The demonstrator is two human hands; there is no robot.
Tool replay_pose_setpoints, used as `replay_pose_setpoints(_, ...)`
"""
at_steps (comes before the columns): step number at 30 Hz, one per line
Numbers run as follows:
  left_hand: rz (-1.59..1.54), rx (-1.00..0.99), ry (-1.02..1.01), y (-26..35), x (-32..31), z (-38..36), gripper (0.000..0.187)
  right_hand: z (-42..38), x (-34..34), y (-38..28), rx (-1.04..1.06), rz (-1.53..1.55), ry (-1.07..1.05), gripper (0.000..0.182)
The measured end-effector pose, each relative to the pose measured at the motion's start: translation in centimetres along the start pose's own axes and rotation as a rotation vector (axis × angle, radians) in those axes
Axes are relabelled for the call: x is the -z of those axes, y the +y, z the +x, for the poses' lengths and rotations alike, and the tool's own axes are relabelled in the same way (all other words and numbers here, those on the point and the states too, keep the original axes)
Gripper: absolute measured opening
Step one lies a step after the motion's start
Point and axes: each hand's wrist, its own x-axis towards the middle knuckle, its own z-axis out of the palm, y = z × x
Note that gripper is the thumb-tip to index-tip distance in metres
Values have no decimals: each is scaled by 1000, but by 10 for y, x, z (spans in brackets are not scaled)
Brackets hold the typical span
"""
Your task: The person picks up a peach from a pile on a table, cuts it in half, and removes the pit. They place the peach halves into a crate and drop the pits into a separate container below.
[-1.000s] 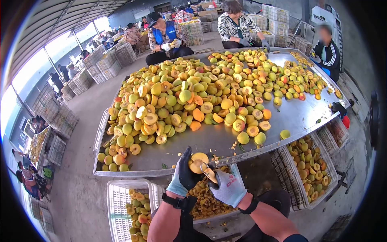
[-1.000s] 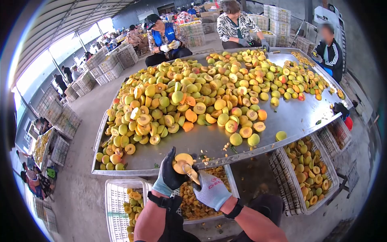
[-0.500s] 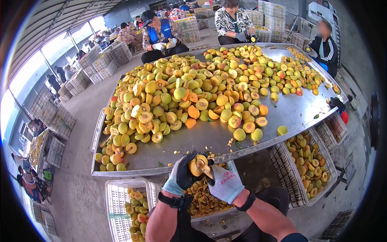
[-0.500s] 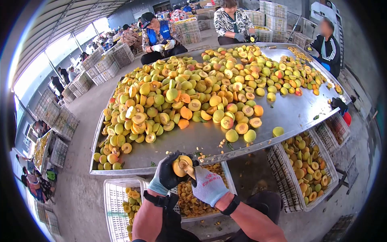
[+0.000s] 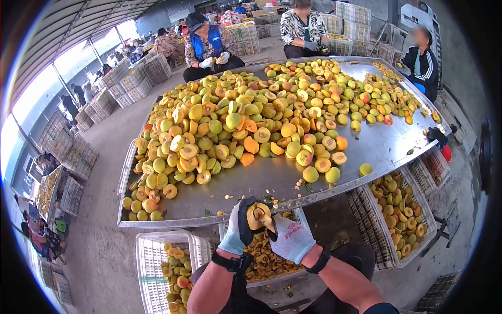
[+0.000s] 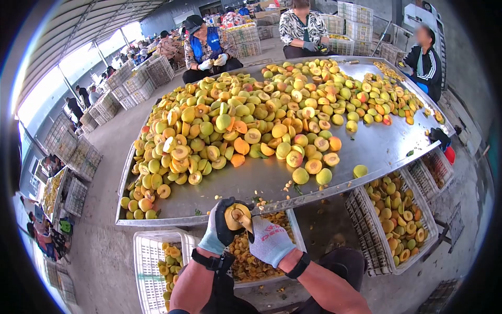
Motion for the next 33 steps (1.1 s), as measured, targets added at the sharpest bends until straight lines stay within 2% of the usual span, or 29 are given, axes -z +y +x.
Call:
replay_pose_setpoints(1, 0, -1, 1, 1, 1, 1, 57, 0, -2, 1, 13, 1, -14, 20)
replay_pose_setpoints(3, 425, -212, -15, 0, 3, 1, 43, -1, -5, 3, 28, 1, -33, 21)
replay_pose_setpoints(4, 424, -213, -13, 3, 1, -1, 43, -1, -6, 4, 45, 30, -37, 21)
replay_pose_setpoints(6, 716, -322, -4, 8, -3, -7, 45, -2, -10, 7, 61, 59, -39, 22)
replay_pose_setpoints(7, 715, -321, -3, 15, -7, -10, 45, -3, -14, 11, 66, 52, -54, 23)
replay_pose_setpoints(9, 1072, -408, -53, 32, -14, -15, 51, -5, -13, 14, 72, 42, -71, 24)
replay_pose_setpoints(13, 968, -335, -137, 35, -13, -14, 54, -8, -8, 16, -3, 27, -174, 28)
replay_pose_setpoints(16, 1024, -373, -179, 28, -11, -9, 56, -9, -4, 14, -35, 19, -222, 30)
replay_pose_setpoints(18, 1102, -529, -64, 24, -17, -11, 48, -10, -4, 14, -56, 41, -232, 31)
replay_pose_setpoints(22, 1000, -475, -64, 28, -22, -9, 37, -13, -10, 22, 1, 92, -208, 32)
replay_pose_setpoints(24, 1034, -521, -244, 29, -12, -6, 38, -15, -13, 26, 6, 91, -227, 32)
replay_pose_setpoints(26, 994, -484, -235, 30, -15, -8, 35, -15, -17, 29, 21, 171, -247, 32)
replay_pose_setpoints(28, 1119, -619, -226, 34, -18, -7, 35, -14, -14, 28, 51, 177, -238, 32)
replay_pose_setpoints(30, 1098, -588, -248, 36, -21, -8, 35, -14, -8, 25, 80, 180, -227, 32)
replay_pose_setpoints(33, 1098, -511, -295, 34, -20, -8, 33, -16, -3, 20, -34, 46, -324, 31)
